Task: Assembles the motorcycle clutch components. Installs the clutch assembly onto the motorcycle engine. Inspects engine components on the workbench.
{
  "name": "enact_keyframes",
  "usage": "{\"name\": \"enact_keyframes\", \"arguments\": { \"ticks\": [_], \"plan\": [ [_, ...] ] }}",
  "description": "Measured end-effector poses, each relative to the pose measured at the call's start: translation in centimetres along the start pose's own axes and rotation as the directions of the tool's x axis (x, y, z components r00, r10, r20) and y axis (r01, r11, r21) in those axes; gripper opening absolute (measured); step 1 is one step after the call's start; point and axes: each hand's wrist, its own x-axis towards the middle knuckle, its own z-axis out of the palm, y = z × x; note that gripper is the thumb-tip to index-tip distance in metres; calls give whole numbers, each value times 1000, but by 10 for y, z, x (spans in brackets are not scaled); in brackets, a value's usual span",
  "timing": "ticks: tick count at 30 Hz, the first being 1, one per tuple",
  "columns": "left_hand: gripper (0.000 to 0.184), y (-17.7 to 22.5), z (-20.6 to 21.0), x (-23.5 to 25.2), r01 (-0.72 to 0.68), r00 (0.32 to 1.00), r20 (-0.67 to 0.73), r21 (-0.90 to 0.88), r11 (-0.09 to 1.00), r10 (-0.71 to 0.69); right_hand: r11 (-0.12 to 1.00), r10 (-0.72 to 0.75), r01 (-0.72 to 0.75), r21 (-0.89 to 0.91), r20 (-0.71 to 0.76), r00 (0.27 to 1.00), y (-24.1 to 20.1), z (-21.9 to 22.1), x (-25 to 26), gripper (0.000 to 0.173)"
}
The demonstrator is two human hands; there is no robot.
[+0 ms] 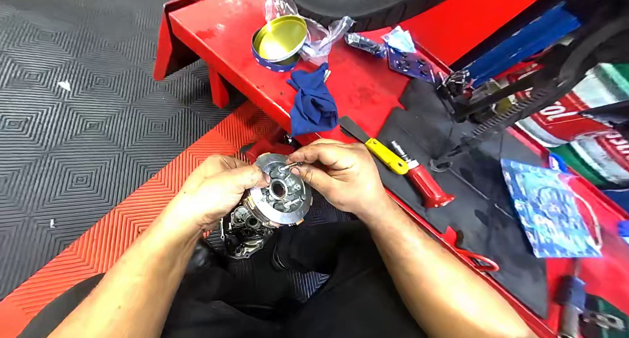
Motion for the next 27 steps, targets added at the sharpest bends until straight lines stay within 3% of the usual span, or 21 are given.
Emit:
{"name": "enact_keyframes", "arguments": {
  "ticks": [7,14,17,20,23,27],
  "plan": [
    [20,-7,-1,5,-29,993,-100,356,934,69,956,42,-24,-291,56,998,13,2,-3,14],
    [22,-6,-1,4,16,988,-138,556,831,73,890,147,-108,-443,56,987,15,13,-3,54],
    [23,-6,-2,4,29,989,-136,566,824,59,876,226,-174,-450,65,972,13,14,-1,62],
    [23,-6,-3,4,39,989,-140,568,822,50,909,224,-156,-387,137,965,9,6,-1,42],
    [23,-6,-6,5,45,989,-143,574,817,46,955,59,17,-295,247,967,9,-1,-2,20],
    [23,-5,-5,4,40,988,-145,587,809,56,912,34,52,-406,202,979,8,0,-4,17]
  ]
}}
